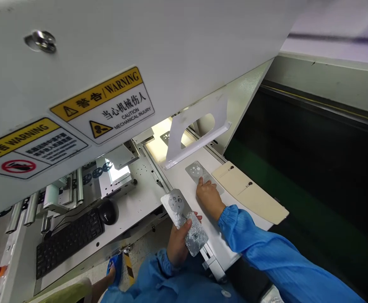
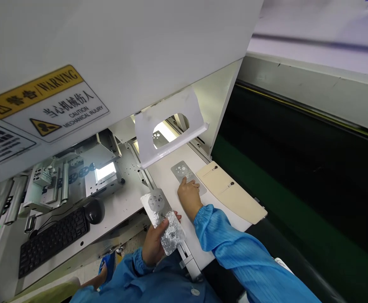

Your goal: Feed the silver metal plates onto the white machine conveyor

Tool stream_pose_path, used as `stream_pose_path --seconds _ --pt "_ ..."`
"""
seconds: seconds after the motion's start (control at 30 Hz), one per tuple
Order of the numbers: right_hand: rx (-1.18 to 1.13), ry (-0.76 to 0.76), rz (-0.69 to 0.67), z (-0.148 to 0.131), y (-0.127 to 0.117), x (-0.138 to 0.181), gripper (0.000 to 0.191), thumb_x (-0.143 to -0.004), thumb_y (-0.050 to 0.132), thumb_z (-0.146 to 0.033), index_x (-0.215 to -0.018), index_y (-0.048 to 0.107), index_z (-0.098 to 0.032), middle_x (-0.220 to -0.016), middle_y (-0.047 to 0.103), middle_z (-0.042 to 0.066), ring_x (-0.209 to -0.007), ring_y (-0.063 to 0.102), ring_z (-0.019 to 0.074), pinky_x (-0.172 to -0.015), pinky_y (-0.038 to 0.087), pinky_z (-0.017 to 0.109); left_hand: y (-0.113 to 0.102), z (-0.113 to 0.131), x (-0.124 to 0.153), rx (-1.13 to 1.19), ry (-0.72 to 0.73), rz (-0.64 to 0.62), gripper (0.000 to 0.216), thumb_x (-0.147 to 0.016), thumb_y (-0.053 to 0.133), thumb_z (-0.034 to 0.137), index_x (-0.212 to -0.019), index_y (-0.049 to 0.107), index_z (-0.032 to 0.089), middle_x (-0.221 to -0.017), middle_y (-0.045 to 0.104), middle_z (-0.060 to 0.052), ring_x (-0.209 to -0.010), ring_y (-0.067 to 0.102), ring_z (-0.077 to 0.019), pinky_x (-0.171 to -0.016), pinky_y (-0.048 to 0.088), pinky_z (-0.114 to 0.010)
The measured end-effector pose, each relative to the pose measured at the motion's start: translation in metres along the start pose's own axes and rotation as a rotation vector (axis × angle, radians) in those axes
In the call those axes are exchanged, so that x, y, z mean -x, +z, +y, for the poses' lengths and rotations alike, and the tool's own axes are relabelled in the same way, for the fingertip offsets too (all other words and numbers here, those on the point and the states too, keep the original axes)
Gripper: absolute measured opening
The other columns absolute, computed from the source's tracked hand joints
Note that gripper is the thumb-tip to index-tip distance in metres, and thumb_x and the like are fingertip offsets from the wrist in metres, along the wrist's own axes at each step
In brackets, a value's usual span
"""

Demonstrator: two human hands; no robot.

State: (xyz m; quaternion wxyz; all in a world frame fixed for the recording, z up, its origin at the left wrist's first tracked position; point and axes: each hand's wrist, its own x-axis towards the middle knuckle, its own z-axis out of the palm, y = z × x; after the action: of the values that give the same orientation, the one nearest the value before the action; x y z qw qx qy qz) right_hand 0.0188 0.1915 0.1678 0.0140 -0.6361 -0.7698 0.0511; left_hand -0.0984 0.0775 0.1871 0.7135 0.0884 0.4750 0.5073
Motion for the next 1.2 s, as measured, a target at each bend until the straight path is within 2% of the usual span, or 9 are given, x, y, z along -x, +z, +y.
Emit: stream_pose_path --seconds 0.17,0.33,0.47,0.63,0.73,0.83,0.93,1.0,1.2 --pt "0.011 0.093 -0.079 0.013 -0.021 -0.027 0.041 -0.088 0.06 -0.044 -0.116 0.06 -0.014 -0.115 0.063 0.011 -0.106 0.06 0.0236 -0.089 0.049 0.044 0.013 0.015 -0.006 -0.024 0.026 0.008 0.06 -0.054 0.086 0.049 -0.098 0.07 0.012 -0.092 0.073 -0.017 -0.105 0.064 -0.0352 -0.092 0.046 -0.047" --pt "-0.063 0.256 -0.134 0.017 -0.033 -0.062 0.039 -0.09 0.06 -0.042 -0.119 0.057 -0.017 -0.123 0.058 0.009 -0.108 0.058 0.0233 -0.089 0.05 0.046 0.015 0.013 -0.003 0.003 0.072 -0.008 0.058 -0.052 0.086 0.049 -0.094 0.071 0.012 -0.093 0.073 -0.016 -0.102 0.065 -0.0346 -0.092 0.046 -0.047" --pt "-0.185 0.292 -0.124 0.014 -0.04 -0.064 0.038 -0.09 0.06 -0.041 -0.12 0.057 -0.017 -0.123 0.059 0.009 -0.108 0.059 0.0231 -0.091 0.049 0.047 0.008 0.012 -0.003 -0.002 0.12 0.021 0.057 -0.054 0.086 0.049 -0.095 0.07 0.013 -0.093 0.073 -0.015 -0.104 0.065 -0.035 -0.093 0.046 -0.047" --pt "-0.43 0.187 -0.071 0.02 -0.043 -0.017 0.026 -0.092 0.053 -0.031 -0.113 0.058 -0.017 -0.103 0.066 0.006 -0.089 0.063 0.0174 -0.08 0.05 0.036 0.006 0.015 -0.009 0.007 0.192 0.104 0.057 -0.055 0.086 0.048 -0.097 0.069 0.015 -0.098 0.073 -0.013 -0.104 0.065 -0.0304 -0.095 0.047 -0.044" --pt "-0.581 0.131 -0.051 0.032 -0.037 0.032 0.02 -0.091 0.048 -0.025 -0.106 0.059 -0.02 -0.1 0.069 0.004 -0.089 0.065 0.0163 -0.075 0.05 0.028 0.015 0.016 -0.011 0.014 0.24 0.054 0.058 -0.061 0.081 0.051 -0.107 0.067 0.018 -0.102 0.072 -0.01 -0.109 0.064 -0.0284 -0.099 0.045 -0.042" --pt "-0.66 0.106 -0.06 0.04 -0.031 0.084 0.015 -0.086 0.05 -0.028 -0.095 0.061 -0.022 -0.091 0.07 0.003 -0.086 0.066 0.0193 -0.071 0.052 0.03 0.028 0.009 -0.011 0.0 0.222 0.012 0.069 -0.058 0.084 0.047 -0.118 0.062 0.019 -0.109 0.072 -0.01 -0.109 0.064 -0.0302 -0.099 0.046 -0.043" --pt "-0.662 0.106 0.002 0.041 -0.026 0.121 0.023 -0.079 0.061 -0.036 -0.098 0.06 -0.022 -0.121 0.062 0.012 -0.111 0.059 0.0285 -0.086 0.05 0.041 0.041 -0.007 -0.011 -0.03 0.141 0.052 0.08 -0.05 0.088 0.04 -0.121 0.06 0.016 -0.106 0.073 -0.012 -0.105 0.066 -0.0333 -0.096 0.048 -0.046" --pt "-0.624 0.076 0.074 0.04 -0.022 0.133 0.035 -0.075 0.067 -0.037 -0.104 0.057 -0.022 -0.135 0.051 0.015 -0.122 0.051 0.0303 -0.092 0.048 0.042 0.046 -0.018 -0.011 -0.042 0.122 0.043 0.078 -0.052 0.087 0.039 -0.122 0.06 0.016 -0.106 0.073 -0.011 -0.105 0.066 -0.0324 -0.097 0.048 -0.046" --pt "-0.494 0.067 0.137 0.051 -0.01 0.114 0.038 -0.071 0.061 -0.025 -0.108 0.051 -0.017 -0.113 0.057 0.014 -0.11 0.055 0.0279 -0.094 0.047 0.041 0.036 -0.024 -0.009 -0.078 0.145 0.013 0.057 -0.06 0.083 0.045 -0.107 0.065 0.018 -0.103 0.073 -0.01 -0.106 0.065 -0.0287 -0.096 0.049 -0.043"
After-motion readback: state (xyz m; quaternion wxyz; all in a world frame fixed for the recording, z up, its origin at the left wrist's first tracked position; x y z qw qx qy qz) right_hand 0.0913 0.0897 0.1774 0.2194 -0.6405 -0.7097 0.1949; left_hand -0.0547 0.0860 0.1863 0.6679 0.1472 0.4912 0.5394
